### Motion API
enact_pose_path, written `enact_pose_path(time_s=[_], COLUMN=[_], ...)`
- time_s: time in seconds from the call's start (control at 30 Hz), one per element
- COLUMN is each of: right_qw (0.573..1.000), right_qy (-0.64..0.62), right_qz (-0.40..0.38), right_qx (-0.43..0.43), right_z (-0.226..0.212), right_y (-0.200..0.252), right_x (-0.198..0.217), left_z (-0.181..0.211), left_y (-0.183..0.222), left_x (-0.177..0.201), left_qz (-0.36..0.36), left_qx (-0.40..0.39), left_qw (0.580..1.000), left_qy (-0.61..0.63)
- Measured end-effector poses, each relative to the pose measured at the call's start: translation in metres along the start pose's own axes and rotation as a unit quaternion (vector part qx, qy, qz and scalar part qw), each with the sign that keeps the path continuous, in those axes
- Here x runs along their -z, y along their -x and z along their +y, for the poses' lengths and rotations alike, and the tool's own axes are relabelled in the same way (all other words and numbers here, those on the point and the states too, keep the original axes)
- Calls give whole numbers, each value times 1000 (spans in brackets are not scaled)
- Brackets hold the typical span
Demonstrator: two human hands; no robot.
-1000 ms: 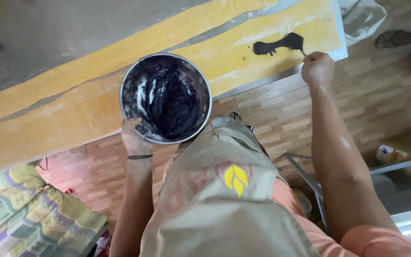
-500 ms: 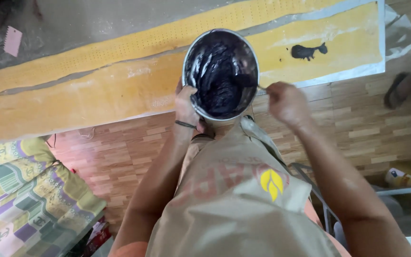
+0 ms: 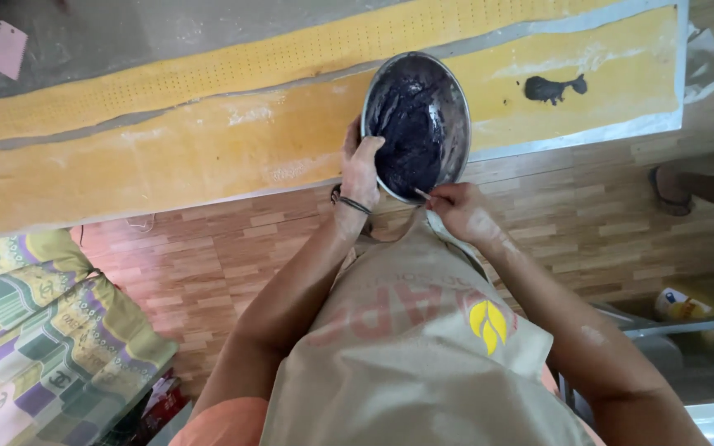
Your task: Spreading a dark filling onto a long strip of dough using a small spatula in a bakery setting.
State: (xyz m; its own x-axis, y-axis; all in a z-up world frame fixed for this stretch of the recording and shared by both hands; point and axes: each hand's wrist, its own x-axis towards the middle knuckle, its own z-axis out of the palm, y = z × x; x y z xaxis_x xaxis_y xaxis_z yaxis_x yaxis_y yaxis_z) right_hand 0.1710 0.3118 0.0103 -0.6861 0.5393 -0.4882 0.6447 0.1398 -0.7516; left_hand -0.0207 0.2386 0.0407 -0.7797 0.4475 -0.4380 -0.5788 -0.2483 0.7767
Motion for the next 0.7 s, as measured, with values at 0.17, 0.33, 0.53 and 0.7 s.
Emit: enact_pose_path(time_s=[0.17, 0.33, 0.53, 0.7], right_qw=[988, 979, 930, 892], right_qy=[-147, -173, 32, 322], right_qz=[22, 54, 204, 230], right_qx=[31, 98, 302, 217], right_z=[-3, -25, -32, 90], right_y=[11, 27, 15, -88], right_x=[11, 65, 114, 87], left_z=[-77, -70, -8, 10], left_y=[-59, -82, -55, -46], left_x=[72, 116, 151, 210], left_qz=[42, 63, 99, 134], left_qx=[19, 1, -15, -44], left_qw=[998, 994, 983, 983], left_qy=[48, 93, 156, 114])
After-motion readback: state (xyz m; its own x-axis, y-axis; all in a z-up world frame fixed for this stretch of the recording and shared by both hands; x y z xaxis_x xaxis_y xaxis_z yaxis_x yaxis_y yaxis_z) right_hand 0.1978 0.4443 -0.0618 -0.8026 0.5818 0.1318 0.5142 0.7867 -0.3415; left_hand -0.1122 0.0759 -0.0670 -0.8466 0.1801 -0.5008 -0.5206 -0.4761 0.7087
